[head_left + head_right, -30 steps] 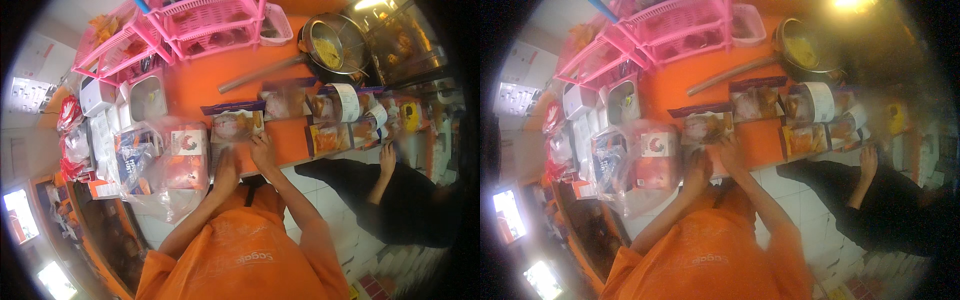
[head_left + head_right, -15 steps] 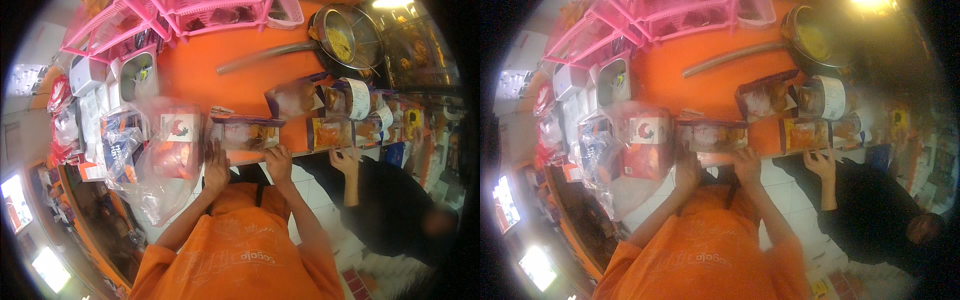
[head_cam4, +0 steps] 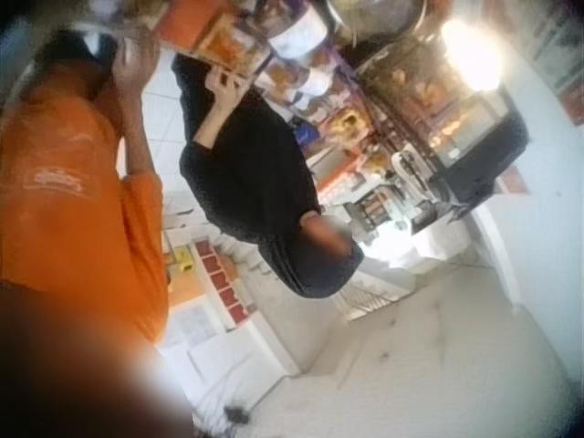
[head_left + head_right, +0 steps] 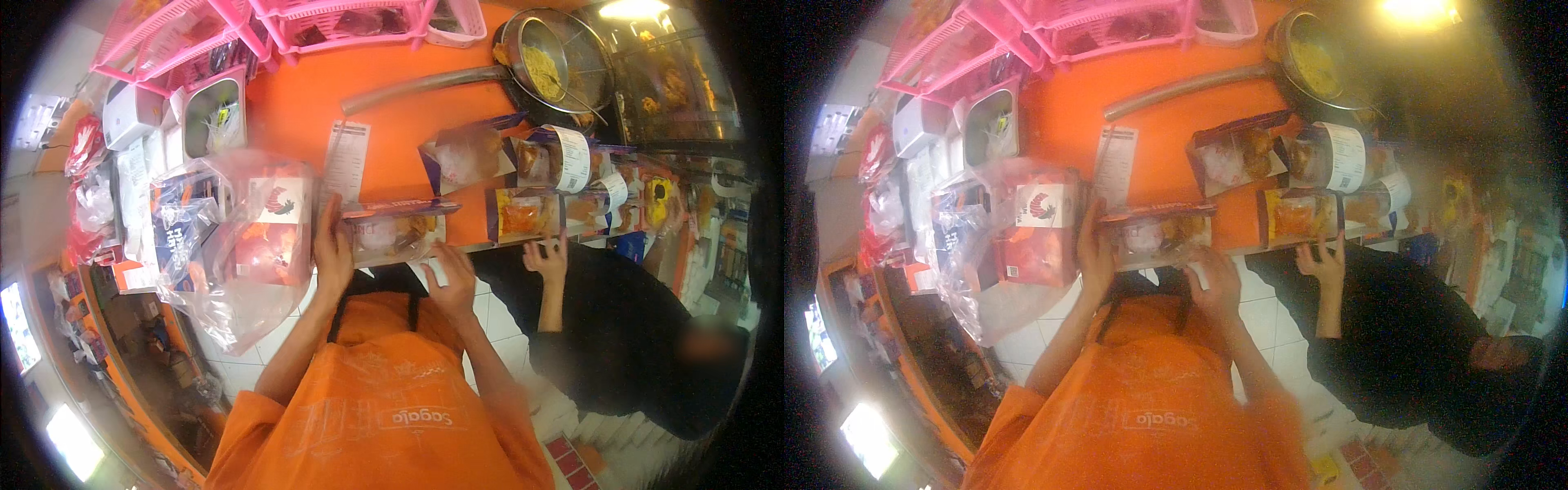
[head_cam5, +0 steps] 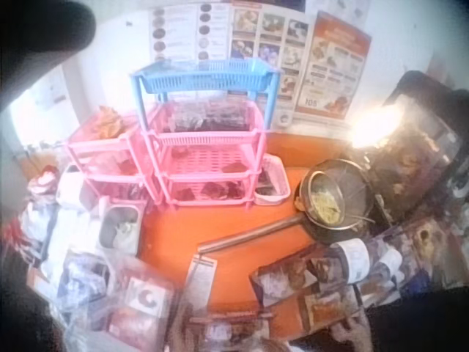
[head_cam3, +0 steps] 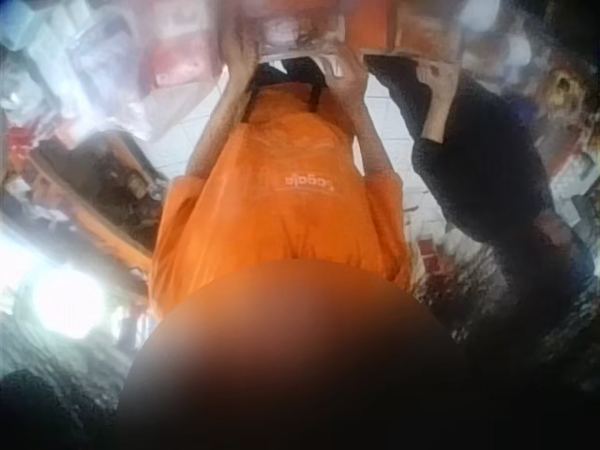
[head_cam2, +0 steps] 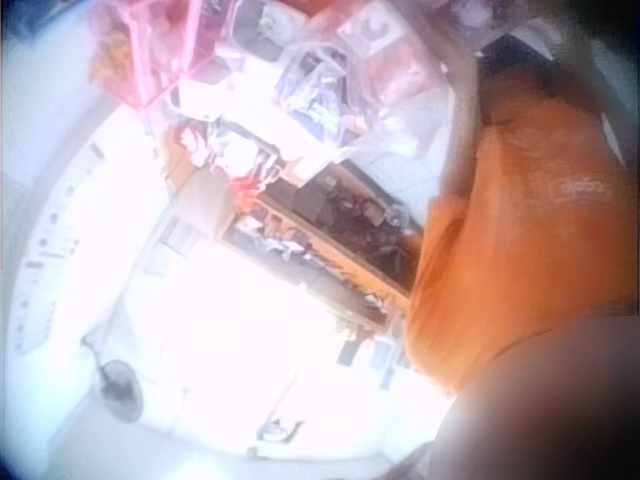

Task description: The person packs food items into plastic bags at a counter, places receipts into the bags, and hands the completed orders through a service window. The person also handles printed receipts and stacks them on the counter.

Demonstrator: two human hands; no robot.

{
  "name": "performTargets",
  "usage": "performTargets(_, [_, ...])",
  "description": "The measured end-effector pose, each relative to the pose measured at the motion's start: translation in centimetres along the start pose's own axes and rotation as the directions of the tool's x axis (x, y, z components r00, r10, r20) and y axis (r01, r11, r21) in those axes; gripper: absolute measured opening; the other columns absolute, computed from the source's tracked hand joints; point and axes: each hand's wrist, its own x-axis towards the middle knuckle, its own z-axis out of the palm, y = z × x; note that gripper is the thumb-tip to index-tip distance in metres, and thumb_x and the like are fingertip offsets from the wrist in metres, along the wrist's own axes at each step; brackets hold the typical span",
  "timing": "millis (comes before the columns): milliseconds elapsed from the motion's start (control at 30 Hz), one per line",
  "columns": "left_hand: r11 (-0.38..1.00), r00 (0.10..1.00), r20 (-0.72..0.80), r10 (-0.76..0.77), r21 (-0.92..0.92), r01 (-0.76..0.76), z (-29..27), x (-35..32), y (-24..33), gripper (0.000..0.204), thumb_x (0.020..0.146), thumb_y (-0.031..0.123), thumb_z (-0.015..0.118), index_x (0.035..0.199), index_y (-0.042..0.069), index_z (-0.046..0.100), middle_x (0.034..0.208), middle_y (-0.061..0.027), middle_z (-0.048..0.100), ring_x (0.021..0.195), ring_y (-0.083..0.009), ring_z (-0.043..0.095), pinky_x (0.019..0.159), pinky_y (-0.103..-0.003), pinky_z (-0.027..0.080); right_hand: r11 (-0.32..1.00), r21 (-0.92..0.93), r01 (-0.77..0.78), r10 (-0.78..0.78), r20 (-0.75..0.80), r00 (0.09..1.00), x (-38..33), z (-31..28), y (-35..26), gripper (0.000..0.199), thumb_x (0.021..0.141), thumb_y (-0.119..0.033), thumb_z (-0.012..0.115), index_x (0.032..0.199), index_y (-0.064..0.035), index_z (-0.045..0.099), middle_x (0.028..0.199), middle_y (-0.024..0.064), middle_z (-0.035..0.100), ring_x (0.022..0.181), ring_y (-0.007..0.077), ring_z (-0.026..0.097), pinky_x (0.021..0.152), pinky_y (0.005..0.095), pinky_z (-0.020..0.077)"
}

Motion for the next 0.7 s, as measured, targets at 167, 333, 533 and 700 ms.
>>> performTargets(167, [0.96,0.946,-0.214,0.244,0.19,-0.205,5.3,-0.7,2.0,0.082,0.081,0.004,0.076,0.151,-0.002,0.034,0.139,-0.0246,0.053,0.131,-0.0336,0.053,0.111,-0.045,0.042,0.922,0.17,-0.347,0.385,-0.321,0.865,6.4,2.4,-1.9,0.093,0.074,-0.017,0.089,0.15,-0.0006,0.038,0.142,0.0255,0.05,0.132,0.039,0.05,0.109,0.0459,0.0437])
performTargets(333, [0.98,0.928,-0.32,0.191,0.108,-0.165,7.3,1.9,0.8,0.079,0.079,0.007,0.081,0.146,0.002,0.039,0.132,-0.0211,0.056,0.126,-0.034,0.056,0.107,-0.044,0.045,0.916,0.31,-0.255,0.381,-0.471,0.796,9.3,4.1,-1.3,0.091,0.077,0.001,0.081,0.154,-0.0015,0.031,0.139,0.023,0.055,0.124,0.0307,0.059,0.105,0.0412,0.0465])
performTargets(533, [0.877,0.891,-0.117,0.439,0.274,-0.396,3.1,3.7,1.3,0.05,0.087,0.002,0.067,0.136,0.001,0.056,0.119,-0.017,0.067,0.111,-0.0289,0.065,0.1,-0.039,0.051,0.82,0.525,-0.227,0.389,-0.219,0.895,4.6,0.0,1.9,0.087,0.078,0.009,0.072,0.155,-0.0029,0.034,0.15,0.0202,0.049,0.132,0.032,0.057,0.107,0.039,0.0505])
performTargets(700, [0.949,0.929,0.211,0.305,0.018,-0.316,0.8,3.8,1.7,0.049,0.08,-0.017,0.05,0.124,-0.001,0.065,0.116,-0.0179,0.07,0.112,-0.0279,0.068,0.099,-0.036,0.052,0.839,0.215,-0.5,0.496,0.08,0.865,3.3,-5.1,6.5,0.041,0.092,0.0,0.066,0.131,0.0022,0.057,0.12,0.015,0.071,0.107,0.0208,0.07,0.089,0.0317,0.0557])
